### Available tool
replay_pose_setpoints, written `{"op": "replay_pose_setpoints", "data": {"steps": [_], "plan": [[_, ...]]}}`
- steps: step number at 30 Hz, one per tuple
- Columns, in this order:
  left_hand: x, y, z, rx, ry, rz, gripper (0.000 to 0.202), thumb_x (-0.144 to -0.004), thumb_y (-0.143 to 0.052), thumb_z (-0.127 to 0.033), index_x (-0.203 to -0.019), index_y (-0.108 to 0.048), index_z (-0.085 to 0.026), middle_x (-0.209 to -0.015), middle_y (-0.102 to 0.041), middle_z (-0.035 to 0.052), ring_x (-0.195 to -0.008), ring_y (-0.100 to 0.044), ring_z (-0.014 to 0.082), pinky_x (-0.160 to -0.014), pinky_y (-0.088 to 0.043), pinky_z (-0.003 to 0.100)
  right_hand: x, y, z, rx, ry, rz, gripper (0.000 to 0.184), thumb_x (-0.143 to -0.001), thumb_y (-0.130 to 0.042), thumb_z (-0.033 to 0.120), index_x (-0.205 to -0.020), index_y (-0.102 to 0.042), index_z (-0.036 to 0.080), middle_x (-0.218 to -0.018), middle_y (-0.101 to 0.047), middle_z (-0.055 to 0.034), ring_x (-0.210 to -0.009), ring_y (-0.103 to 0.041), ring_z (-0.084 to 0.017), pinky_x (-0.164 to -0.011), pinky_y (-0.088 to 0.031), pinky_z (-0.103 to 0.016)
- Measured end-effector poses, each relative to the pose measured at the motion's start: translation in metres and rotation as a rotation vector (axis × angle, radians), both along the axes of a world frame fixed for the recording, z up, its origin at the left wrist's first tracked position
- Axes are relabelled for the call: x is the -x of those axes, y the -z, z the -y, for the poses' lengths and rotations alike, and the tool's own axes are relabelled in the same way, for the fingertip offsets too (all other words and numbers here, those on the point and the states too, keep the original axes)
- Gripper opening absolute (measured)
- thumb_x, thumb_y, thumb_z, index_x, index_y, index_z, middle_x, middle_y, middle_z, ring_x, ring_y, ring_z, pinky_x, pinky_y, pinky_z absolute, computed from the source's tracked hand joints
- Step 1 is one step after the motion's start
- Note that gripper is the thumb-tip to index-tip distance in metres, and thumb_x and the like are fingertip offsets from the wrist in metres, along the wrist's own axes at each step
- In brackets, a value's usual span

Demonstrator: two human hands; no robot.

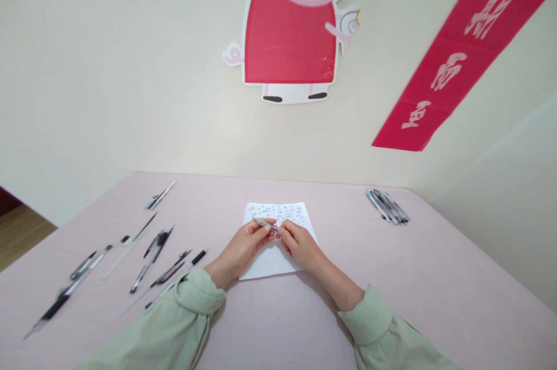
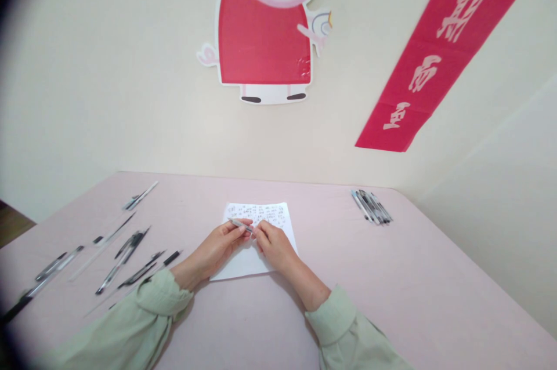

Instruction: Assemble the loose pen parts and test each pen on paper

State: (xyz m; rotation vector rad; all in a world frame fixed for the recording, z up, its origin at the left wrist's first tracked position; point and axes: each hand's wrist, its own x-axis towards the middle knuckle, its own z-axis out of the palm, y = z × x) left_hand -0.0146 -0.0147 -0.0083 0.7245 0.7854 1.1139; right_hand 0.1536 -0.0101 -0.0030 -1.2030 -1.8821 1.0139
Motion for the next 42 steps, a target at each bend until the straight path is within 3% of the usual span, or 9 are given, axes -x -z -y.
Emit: {"op": "replay_pose_setpoints", "data": {"steps": [7,20,27,42], "plan": [[-0.0009,-0.0017,-0.0007,-0.003,-0.054,-0.038,0.018,-0.078,-0.072,-0.025,-0.087,-0.069,-0.01,-0.078,-0.068,0.0044,-0.072,-0.061,0.0096,-0.075,-0.05,0.022,0.0029,-0.0017,0.0016,0.006,-0.018,-0.055,0.017,-0.09,-0.047,0.03,-0.075,-0.048,0.021,-0.055,-0.049,0.0069,-0.052,-0.045,-0.011,-0.055,-0.034,-0.023],[-0.0047,-0.0027,-0.001,0.014,-0.126,-0.081,0.032,-0.067,-0.079,-0.04,-0.077,-0.07,-0.012,-0.074,-0.067,0.0034,-0.071,-0.059,0.0107,-0.072,-0.049,0.021,0.0058,-0.005,0.0063,-0.188,0.078,0.0,0.01,-0.084,-0.056,0.026,-0.079,-0.05,0.021,-0.07,-0.051,0.0046,-0.065,-0.047,-0.013,-0.064,-0.035,-0.024],[-0.0021,-0.0041,0.001,0.001,-0.119,0.011,0.044,-0.077,-0.068,-0.049,-0.101,-0.069,-0.012,-0.08,-0.068,0.0071,-0.081,-0.062,0.0155,-0.079,-0.049,0.028,0.0062,-0.0064,0.0066,-0.181,0.131,0.005,0.011,-0.084,-0.056,0.027,-0.078,-0.048,0.021,-0.071,-0.052,0.0041,-0.066,-0.048,-0.013,-0.064,-0.035,-0.025],[0.0019,-0.0001,-0.0007,-0.035,-0.096,0.062,0.033,-0.081,-0.066,-0.042,-0.097,-0.071,-0.014,-0.093,-0.067,0.0081,-0.09,-0.059,0.0158,-0.086,-0.048,0.029,0.0026,-0.0031,0.0063,-0.113,0.085,0.112,0.016,-0.088,-0.052,0.035,-0.08,-0.052,0.021,-0.062,-0.049,0.0059,-0.058,-0.046,-0.012,-0.057,-0.031,-0.022]]}}
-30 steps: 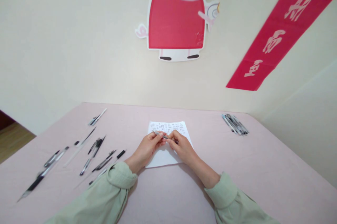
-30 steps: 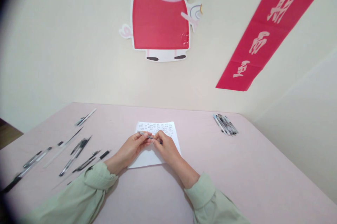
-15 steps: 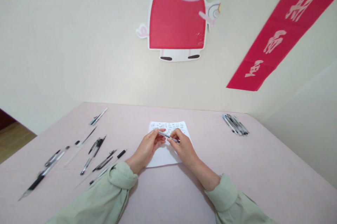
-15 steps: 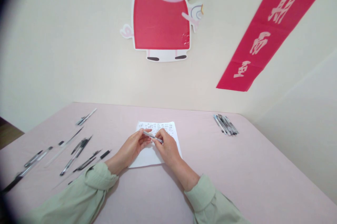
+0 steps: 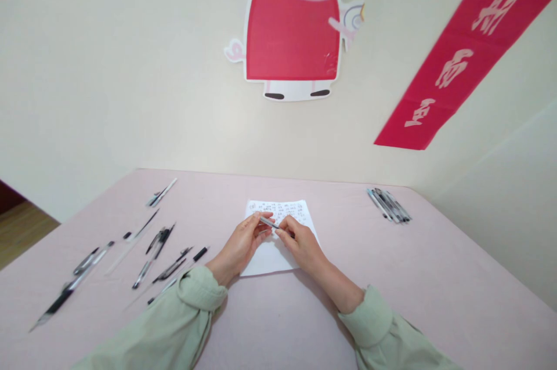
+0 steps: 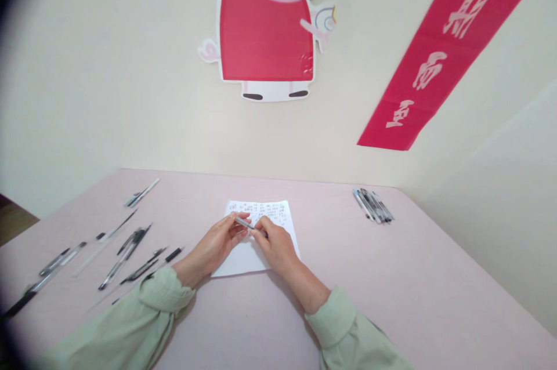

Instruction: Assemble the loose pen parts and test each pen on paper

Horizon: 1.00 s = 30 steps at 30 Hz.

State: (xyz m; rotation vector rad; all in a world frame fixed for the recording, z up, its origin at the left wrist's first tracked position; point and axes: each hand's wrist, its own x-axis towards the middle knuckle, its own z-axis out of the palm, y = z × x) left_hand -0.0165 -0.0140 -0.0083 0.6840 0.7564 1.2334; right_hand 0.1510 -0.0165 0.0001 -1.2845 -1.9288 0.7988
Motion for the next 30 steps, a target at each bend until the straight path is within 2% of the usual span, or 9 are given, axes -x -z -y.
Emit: {"op": "replay_pose_setpoints", "data": {"steps": [5,8,11,14,17,21,30], "plan": [[-0.001,-0.002,0.0,0.029,-0.018,0.01,0.03,-0.082,-0.065,-0.04,-0.096,-0.071,-0.013,-0.092,-0.068,0.0077,-0.088,-0.059,0.0146,-0.083,-0.049,0.027,0.001,-0.002,-0.001,0.024,-0.01,-0.019,0.016,-0.088,-0.052,0.032,-0.077,-0.056,0.021,-0.059,-0.05,0.0061,-0.057,-0.047,-0.011,-0.057,-0.032,-0.022],[-0.002,-0.003,-0.001,0.071,-0.062,0.036,0.026,-0.086,-0.062,-0.034,-0.097,-0.07,-0.012,-0.089,-0.067,0.007,-0.082,-0.06,0.0122,-0.079,-0.051,0.024,0.0,-0.002,-0.005,0.098,-0.034,-0.154,0.012,-0.085,-0.056,0.03,-0.089,-0.062,0.021,-0.056,-0.05,0.0071,-0.052,-0.047,-0.011,-0.055,-0.035,-0.022],[0.0,-0.003,-0.004,0.138,-0.117,0.119,0.021,-0.09,-0.057,-0.027,-0.095,-0.07,-0.011,-0.081,-0.066,0.0059,-0.073,-0.061,0.0098,-0.072,-0.052,0.021,-0.004,-0.005,-0.01,0.301,-0.107,-0.476,0.03,-0.081,-0.063,0.033,-0.109,-0.061,0.021,-0.061,-0.058,0.0055,-0.052,-0.051,-0.011,-0.056,-0.041,-0.023],[0.002,-0.004,-0.008,0.219,-0.156,0.208,0.022,-0.093,-0.051,-0.023,-0.092,-0.069,-0.01,-0.076,-0.065,0.0054,-0.068,-0.061,0.0084,-0.067,-0.054,0.018,-0.009,-0.009,-0.012,0.573,-0.183,-0.875,0.034,-0.082,-0.063,0.042,-0.109,-0.063,0.02,-0.08,-0.068,-0.0007,-0.061,-0.057,-0.01,-0.066,-0.049,-0.026],[0.003,-0.006,-0.01,0.258,-0.173,0.246,0.025,-0.095,-0.047,-0.023,-0.093,-0.068,-0.01,-0.074,-0.065,0.0054,-0.065,-0.061,0.0077,-0.064,-0.054,0.017,-0.012,-0.013,-0.013,0.761,-0.232,-1.103,0.036,-0.084,-0.062,0.04,-0.112,-0.063,0.019,-0.094,-0.071,-0.004,-0.069,-0.063,-0.011,-0.074,-0.052,-0.027],[0.003,-0.007,-0.009,0.248,-0.161,0.245,0.025,-0.096,-0.046,-0.024,-0.093,-0.067,-0.01,-0.073,-0.066,0.0055,-0.064,-0.062,0.0079,-0.062,-0.055,0.017,-0.013,-0.013,-0.012,0.785,-0.238,-1.189,0.032,-0.085,-0.063,0.03,-0.115,-0.062,0.019,-0.096,-0.073,-0.0033,-0.073,-0.066,-0.01,-0.076,-0.054,-0.025],[0.004,-0.002,-0.008,0.217,-0.134,0.213,0.022,-0.094,-0.049,-0.024,-0.098,-0.067,-0.011,-0.074,-0.067,0.0053,-0.063,-0.063,0.0083,-0.062,-0.055,0.018,-0.013,-0.012,-0.01,0.798,-0.225,-1.186,0.029,-0.08,-0.068,0.023,-0.108,-0.064,0.019,-0.09,-0.073,-0.003,-0.077,-0.068,-0.012,-0.076,-0.053,-0.026]]}}
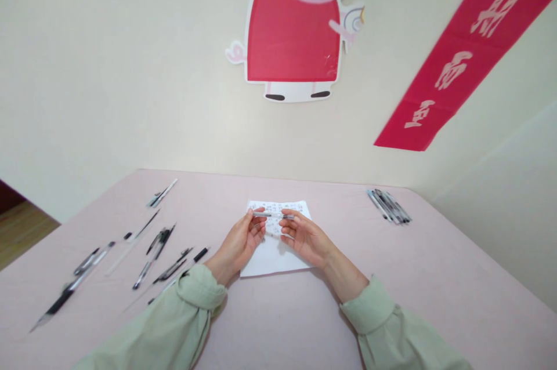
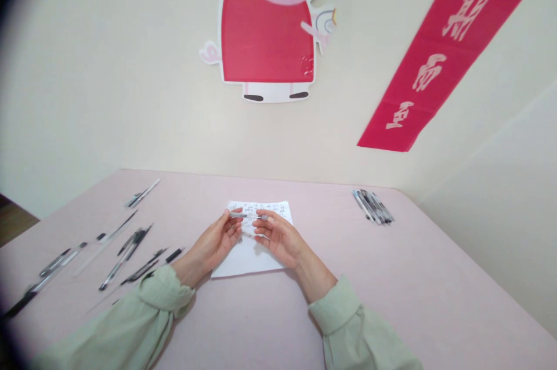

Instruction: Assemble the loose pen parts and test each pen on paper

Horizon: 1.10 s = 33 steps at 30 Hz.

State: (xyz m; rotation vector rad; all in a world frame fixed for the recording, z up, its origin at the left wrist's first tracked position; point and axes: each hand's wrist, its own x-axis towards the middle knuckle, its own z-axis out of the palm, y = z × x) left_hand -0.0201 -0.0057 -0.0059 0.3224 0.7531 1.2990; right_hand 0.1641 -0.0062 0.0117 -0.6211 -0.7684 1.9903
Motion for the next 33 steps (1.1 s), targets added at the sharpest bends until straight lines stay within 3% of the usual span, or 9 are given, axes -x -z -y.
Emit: {"op": "replay_pose_setpoints", "data": {"steps": [10,26,33], "plan": [[-0.003,-0.002,0.002,-0.016,0.008,-0.059,0.017,-0.091,-0.055,-0.02,-0.1,-0.066,-0.012,-0.078,-0.068,0.0054,-0.065,-0.063,0.0083,-0.064,-0.054,0.018,-0.002,0.006,-0.007,0.083,0.033,-0.051,0.031,-0.083,-0.054,0.025,-0.112,-0.063,0.018,-0.087,-0.073,-0.0027,-0.072,-0.066,-0.013,-0.072,-0.053,-0.027],[-0.003,-0.004,0.004,-0.039,0.034,-0.06,0.017,-0.091,-0.056,-0.02,-0.101,-0.067,-0.013,-0.076,-0.067,0.0047,-0.066,-0.063,0.0085,-0.064,-0.055,0.017,-0.002,0.011,-0.008,0.042,0.079,-0.026,0.023,-0.081,-0.064,0.025,-0.103,-0.065,0.018,-0.08,-0.071,-0.0009,-0.067,-0.064,-0.01,-0.071,-0.053,-0.024],[-0.003,-0.004,0.004,-0.035,0.036,-0.063,0.018,-0.091,-0.054,-0.02,-0.101,-0.068,-0.013,-0.076,-0.067,0.0044,-0.066,-0.063,0.0081,-0.064,-0.054,0.017,-0.002,0.01,-0.008,0.078,0.079,-0.065,0.023,-0.082,-0.059,0.025,-0.104,-0.065,0.018,-0.079,-0.07,-0.0007,-0.068,-0.064,-0.012,-0.07,-0.054,-0.025]]}}
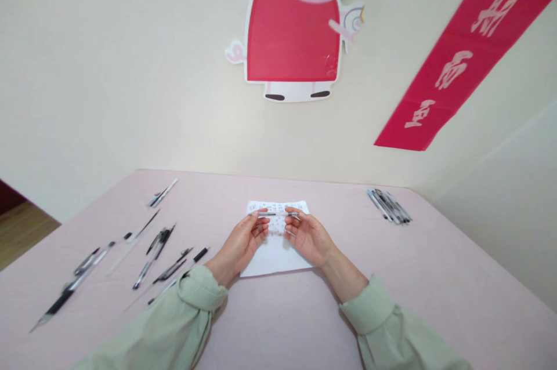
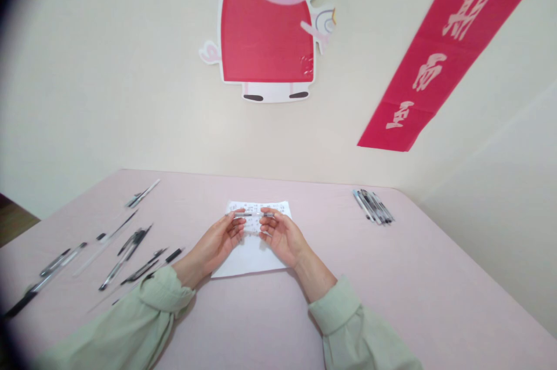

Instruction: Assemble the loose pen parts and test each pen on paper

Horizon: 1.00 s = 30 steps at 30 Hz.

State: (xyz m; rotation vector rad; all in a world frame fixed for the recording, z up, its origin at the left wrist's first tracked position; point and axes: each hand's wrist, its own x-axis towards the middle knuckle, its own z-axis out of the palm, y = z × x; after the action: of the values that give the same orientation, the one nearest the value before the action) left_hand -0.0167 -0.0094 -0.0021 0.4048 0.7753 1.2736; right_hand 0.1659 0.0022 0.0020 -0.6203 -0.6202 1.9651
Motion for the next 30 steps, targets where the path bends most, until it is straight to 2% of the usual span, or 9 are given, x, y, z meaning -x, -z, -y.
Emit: {"op": "replay_pose_setpoints", "data": {"steps": [8,17,30], "plan": [[-0.0002,0.001,-0.0003,-0.011,0.012,0.007,0.018,-0.091,-0.055,-0.02,-0.101,-0.068,-0.013,-0.078,-0.067,0.0048,-0.067,-0.063,0.0082,-0.065,-0.055,0.017,0.0002,0.0007,0.0004,-0.038,0.021,0.011,0.02,-0.083,-0.061,0.024,-0.101,-0.065,0.019,-0.077,-0.07,0.0003,-0.066,-0.063,-0.01,-0.069,-0.053,-0.024],[0.0005,-0.0012,-0.0007,0.032,0.013,0.042,0.024,-0.095,-0.048,-0.024,-0.106,-0.065,-0.012,-0.077,-0.068,0.0063,-0.066,-0.064,0.0093,-0.063,-0.055,0.019,-0.0011,-0.0022,-0.0001,0.024,0.015,-0.054,0.026,-0.083,-0.055,0.023,-0.104,-0.066,0.015,-0.077,-0.072,-0.0017,-0.064,-0.064,-0.012,-0.067,-0.054,-0.025],[0.0018,-0.0021,0.001,0.024,0.04,0.045,0.023,-0.095,-0.048,-0.025,-0.107,-0.064,-0.014,-0.078,-0.068,0.0063,-0.069,-0.065,0.0102,-0.066,-0.055,0.02,0.0001,0.001,0.0001,-0.021,0.03,-0.027,0.02,-0.083,-0.064,0.023,-0.102,-0.066,0.017,-0.076,-0.07,-0.0004,-0.063,-0.063,-0.01,-0.066,-0.054,-0.023]]}}
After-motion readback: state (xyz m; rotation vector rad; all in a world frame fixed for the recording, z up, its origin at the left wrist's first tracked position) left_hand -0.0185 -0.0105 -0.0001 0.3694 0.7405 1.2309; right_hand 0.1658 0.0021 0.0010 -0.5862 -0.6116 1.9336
